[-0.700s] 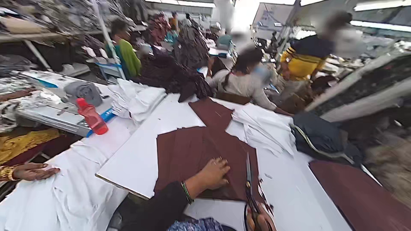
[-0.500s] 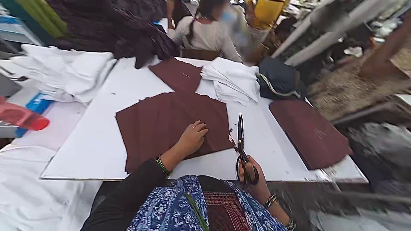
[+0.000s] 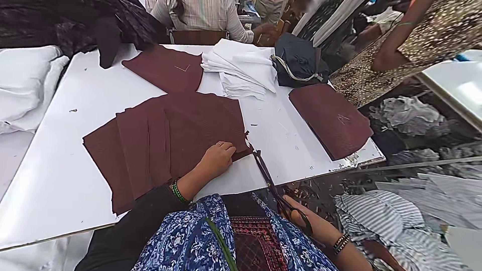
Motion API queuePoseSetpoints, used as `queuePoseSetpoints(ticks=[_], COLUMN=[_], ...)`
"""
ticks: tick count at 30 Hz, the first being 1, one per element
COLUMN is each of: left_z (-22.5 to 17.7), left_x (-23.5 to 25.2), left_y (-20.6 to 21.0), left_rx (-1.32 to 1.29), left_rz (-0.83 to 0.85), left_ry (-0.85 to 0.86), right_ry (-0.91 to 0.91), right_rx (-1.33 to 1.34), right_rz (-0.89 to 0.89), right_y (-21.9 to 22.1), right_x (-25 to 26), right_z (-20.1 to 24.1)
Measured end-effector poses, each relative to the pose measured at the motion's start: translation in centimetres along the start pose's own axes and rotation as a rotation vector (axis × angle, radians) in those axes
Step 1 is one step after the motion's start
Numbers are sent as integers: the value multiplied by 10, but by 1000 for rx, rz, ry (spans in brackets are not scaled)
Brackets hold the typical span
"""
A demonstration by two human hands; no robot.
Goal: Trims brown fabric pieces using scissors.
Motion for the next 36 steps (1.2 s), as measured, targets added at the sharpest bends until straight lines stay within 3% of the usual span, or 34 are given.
queuePoseSetpoints(ticks=[4, 7, 10, 19, 28, 36], left_z=[6, 18, 22, 15, 17, 15], left_x=[-8, -10, -13, -10, -10, -6], left_y=[-1, -2, -1, 4, 2, 5], left_rx=[-109, -231, -256, -119, -153, -103], left_rz=[-211, -331, -413, -303, -268, -164], left_ry=[-12, -63, 5, 55, 21, 36], right_ry=[156, 183, 173, 220, 193, 222], right_rx=[-134, -219, -253, -282, -323, -237], right_rz=[25, -5, -52, -124, -223, -73], right_y=[0, 1, 0, 6, 9, 10], right_x=[-6, 1, 14, 28, 26, 24], right_z=[2, 15, 26, 39, 41, 30])
Point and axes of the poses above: each hand's wrist, its own x-axis towards the middle knuckle, its own y-axis out of the palm, z = x × y, the point moved 6 cm from there along x, towards the middle knuckle, and after that the axes turned 7 degrees about z, right-handed, at the moved point
